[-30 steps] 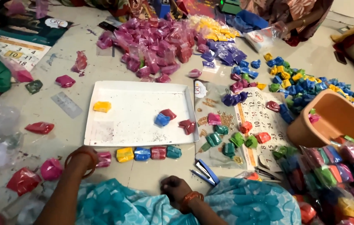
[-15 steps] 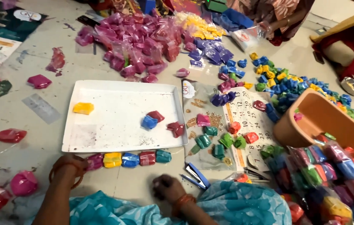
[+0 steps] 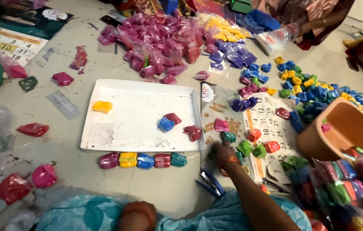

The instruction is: The person packages and sorts small colorful packets of modeling clay into larger clear bags while sitting on the floor.

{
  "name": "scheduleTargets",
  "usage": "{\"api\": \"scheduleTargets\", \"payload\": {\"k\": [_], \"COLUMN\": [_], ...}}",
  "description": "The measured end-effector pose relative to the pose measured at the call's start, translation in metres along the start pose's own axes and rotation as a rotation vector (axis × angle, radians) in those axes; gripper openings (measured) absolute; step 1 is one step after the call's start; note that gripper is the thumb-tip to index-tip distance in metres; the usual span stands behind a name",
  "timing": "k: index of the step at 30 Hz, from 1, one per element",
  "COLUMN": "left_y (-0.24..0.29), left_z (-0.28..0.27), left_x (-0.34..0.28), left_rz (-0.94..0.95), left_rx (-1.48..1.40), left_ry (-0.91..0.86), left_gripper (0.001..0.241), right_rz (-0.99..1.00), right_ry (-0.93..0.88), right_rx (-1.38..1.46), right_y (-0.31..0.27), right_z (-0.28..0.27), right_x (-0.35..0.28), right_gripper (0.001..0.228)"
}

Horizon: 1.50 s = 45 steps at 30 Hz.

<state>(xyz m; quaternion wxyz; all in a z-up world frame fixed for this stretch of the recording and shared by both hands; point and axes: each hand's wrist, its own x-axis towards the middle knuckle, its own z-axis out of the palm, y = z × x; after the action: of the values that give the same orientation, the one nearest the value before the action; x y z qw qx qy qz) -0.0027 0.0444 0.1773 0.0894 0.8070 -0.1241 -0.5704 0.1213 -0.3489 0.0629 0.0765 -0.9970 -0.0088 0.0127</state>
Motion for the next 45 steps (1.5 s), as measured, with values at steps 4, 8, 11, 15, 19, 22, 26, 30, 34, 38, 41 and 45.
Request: {"api": "scheduleTargets", "payload": {"k": [4,8,11,15,19,22,26,30,34,38,41,45], "left_y": [0.003,-0.004,-0.014,-0.022,-0.019,-0.017,-0.023,-0.029,-0.028,-0.034,-0.033,-0.022], "left_z": [0.027,0.034,0.038,0.042,0.041,0.041,0.041,0.045,0.040,0.044,0.041,0.034], "left_x": [0.055,0.064,0.081,0.100,0.119,0.115,0.139,0.154,0.150,0.184,0.172,0.143], "left_rz": [-0.010,0.098,0.201,0.303,0.218,0.211,0.231,0.278,0.155,0.236,0.343,0.158], "left_rx": [-0.008,-0.215,-0.464,-0.648,-0.603,-0.651,-0.729,-0.851,-0.808,-0.806,-0.948,-0.865], "left_ry": [0.060,0.456,0.747,0.899,0.748,0.717,0.736,0.810,0.706,0.709,0.775,0.755], "left_gripper": [0.042,0.032,0.025,0.042,0.038,0.037,0.040,0.047,0.057,0.046,0.042,0.039], "right_rz": [0.237,0.268,-0.036,-0.256,-0.303,-0.123,-0.267,-0.363,-0.369,-0.414,-0.434,-0.418], "right_ry": [-0.101,-0.049,-0.121,-0.310,-0.343,-0.252,-0.111,-0.004,0.039,-0.010,0.048,0.033], "right_rx": [0.072,0.383,0.475,0.414,0.267,0.408,0.444,0.463,0.568,0.460,0.461,0.332], "right_y": [-0.002,-0.088,-0.139,-0.188,-0.205,-0.203,-0.201,-0.202,-0.203,-0.196,-0.203,-0.197], "right_z": [-0.003,-0.067,-0.055,-0.041,-0.044,-0.044,-0.039,-0.037,-0.035,-0.027,-0.036,-0.021], "right_x": [-0.008,-0.036,-0.070,-0.117,-0.136,-0.143,-0.147,-0.149,-0.156,-0.155,-0.154,-0.154], "right_gripper": [0.044,0.043,0.039,0.049,0.047,0.042,0.024,0.025,0.036,0.024,0.021,0.021]}}
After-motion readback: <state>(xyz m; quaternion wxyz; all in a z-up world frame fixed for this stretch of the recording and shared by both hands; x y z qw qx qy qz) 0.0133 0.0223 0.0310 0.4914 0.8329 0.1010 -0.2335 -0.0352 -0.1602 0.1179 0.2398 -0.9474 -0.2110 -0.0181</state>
